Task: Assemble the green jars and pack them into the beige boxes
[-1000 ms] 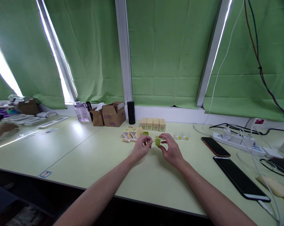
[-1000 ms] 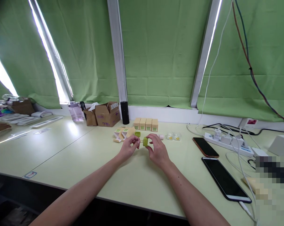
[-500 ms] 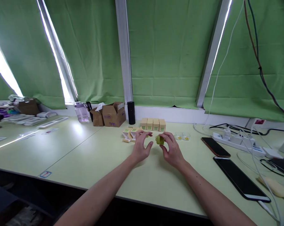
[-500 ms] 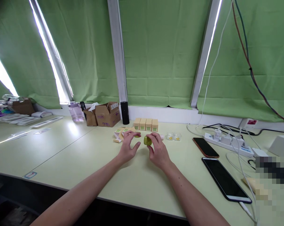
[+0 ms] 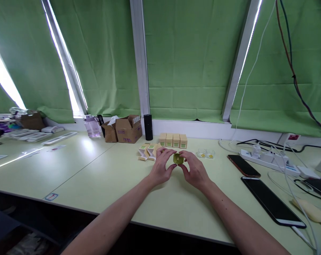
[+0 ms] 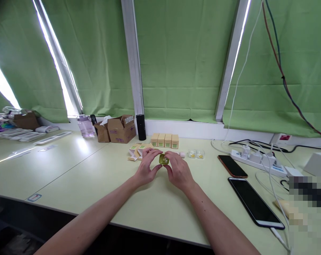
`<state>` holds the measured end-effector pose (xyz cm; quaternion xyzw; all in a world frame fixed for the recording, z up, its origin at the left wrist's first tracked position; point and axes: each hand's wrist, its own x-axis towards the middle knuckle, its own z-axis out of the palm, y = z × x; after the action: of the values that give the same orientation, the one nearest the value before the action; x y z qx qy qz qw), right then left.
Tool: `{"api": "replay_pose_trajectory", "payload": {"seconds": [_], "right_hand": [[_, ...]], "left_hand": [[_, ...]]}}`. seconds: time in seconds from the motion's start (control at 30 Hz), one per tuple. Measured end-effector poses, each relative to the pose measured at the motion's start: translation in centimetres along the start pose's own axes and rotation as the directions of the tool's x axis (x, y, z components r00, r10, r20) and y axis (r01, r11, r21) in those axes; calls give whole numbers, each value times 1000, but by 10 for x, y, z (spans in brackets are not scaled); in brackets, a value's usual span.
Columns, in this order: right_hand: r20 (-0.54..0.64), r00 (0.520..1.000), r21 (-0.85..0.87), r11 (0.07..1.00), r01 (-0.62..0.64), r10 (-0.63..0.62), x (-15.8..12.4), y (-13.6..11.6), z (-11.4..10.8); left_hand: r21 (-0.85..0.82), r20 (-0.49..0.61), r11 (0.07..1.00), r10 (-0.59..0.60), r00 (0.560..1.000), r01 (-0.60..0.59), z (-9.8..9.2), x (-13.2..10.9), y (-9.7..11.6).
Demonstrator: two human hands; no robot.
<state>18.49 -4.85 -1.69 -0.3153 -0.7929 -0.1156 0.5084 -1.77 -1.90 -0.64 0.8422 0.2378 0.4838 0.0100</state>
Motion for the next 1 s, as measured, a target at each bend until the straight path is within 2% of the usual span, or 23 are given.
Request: {"api": "replay_pose_trajectory", "payload": {"seconds": [0.2,0.43,1.0], "right_hand": [[23,999,-72,996,51,-49,1,0,-1],[-10,996,-119,989,91,-92,-1,2,2],[35,996,-158,983,91,-86,1,-1,3]], "left_hand": [[4,-21,1000,10,1000,-9,1,1,0],[6,-59,999,49,997,-49,2,0,-3],[3,-85,997,71,994,-71,2,1,-3]]}}
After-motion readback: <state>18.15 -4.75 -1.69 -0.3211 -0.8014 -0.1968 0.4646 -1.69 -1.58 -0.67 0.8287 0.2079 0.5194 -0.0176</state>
